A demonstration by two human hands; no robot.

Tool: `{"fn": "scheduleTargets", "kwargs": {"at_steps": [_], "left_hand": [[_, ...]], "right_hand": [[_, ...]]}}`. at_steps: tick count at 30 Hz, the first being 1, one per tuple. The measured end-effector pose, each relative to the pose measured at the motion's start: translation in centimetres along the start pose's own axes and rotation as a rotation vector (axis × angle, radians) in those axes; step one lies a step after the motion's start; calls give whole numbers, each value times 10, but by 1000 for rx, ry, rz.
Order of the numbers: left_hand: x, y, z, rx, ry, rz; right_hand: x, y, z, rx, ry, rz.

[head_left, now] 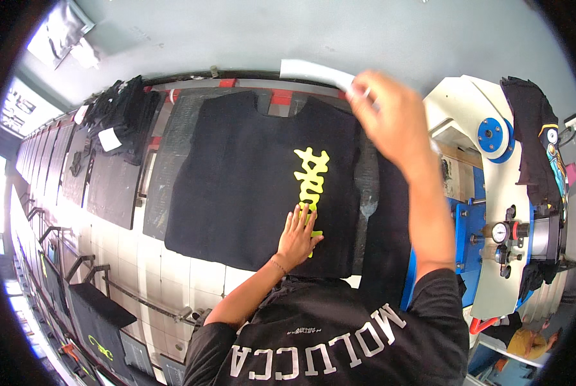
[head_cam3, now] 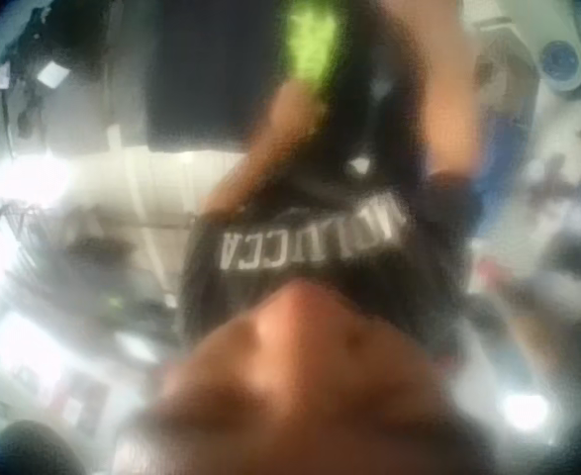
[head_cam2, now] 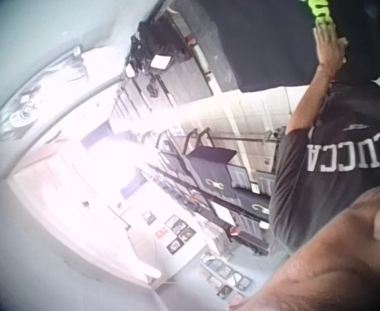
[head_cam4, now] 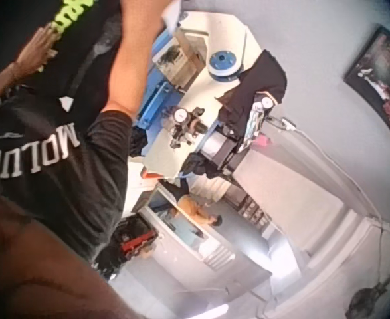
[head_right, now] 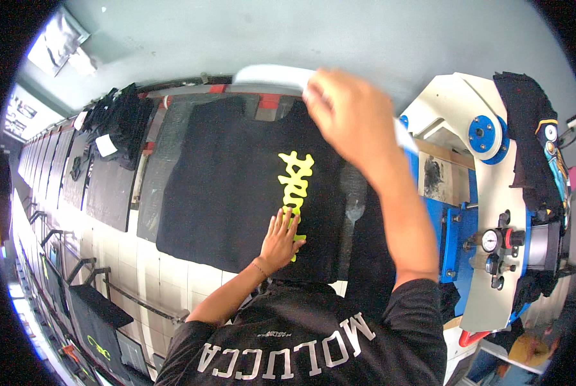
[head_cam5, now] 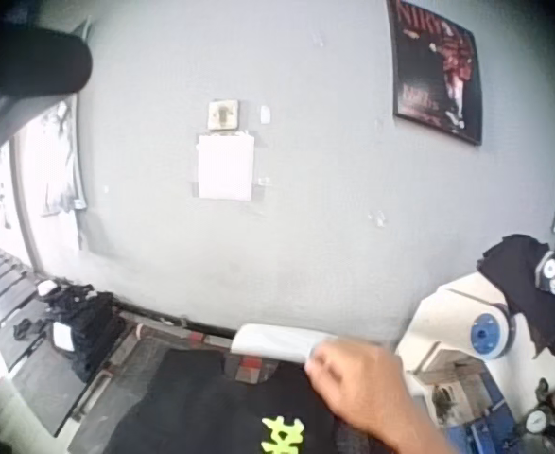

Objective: The person heat-presses printed designs onto black t-shirts by placing a protective sheet over the garment, lowering the heat press lever, and then removing the sheet after the press cycle.

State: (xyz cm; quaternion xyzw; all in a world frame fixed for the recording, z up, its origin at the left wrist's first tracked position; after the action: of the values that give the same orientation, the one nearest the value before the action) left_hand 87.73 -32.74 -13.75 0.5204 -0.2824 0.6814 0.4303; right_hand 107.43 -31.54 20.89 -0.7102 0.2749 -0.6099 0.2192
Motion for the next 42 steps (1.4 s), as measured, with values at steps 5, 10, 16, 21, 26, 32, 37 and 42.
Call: {"fn": "scheduleTargets", "kwargs": {"at_steps": [5,10,16,21,26,32,37,42], "left_hand": [[85,47,-19,315,1102,107],[117,104,-78,756,1765,389],[79,303,-185,1022,1684,769],[49,590,-192,1250,1593,916],[-49,847,-108,1525,1686,1080],[-115,951,33,2069,1724,1082],[-151,986,77,2343,1460,950],[-153,1025,102,2699,783,503]], "right_hand": [[-77,87,-92,-29,-157,11],[-133,157,-209,33,-382,-48],[-132,225,-276,58,-705,-163],[-199,313,-196,-143,-129,-299],[-227,361,-207,-85,-9,-456],[-216,381,-251,4,-102,-529],[-182,385,-275,-22,-341,-481],[-110,364,-264,-163,-577,-350]]}}
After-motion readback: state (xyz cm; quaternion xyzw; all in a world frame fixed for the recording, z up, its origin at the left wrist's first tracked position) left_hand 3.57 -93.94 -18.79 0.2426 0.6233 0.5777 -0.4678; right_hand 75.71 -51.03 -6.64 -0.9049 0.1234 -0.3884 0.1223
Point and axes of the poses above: each hand's wrist, its own y-axis away from the middle knuckle, its own x-axis out of the back of the hand, z = x × y, the point moved 7 cm from there along -y, towards the middle knuckle, and after that the axes turned 13 degrees about x, right-handed, at the moved point
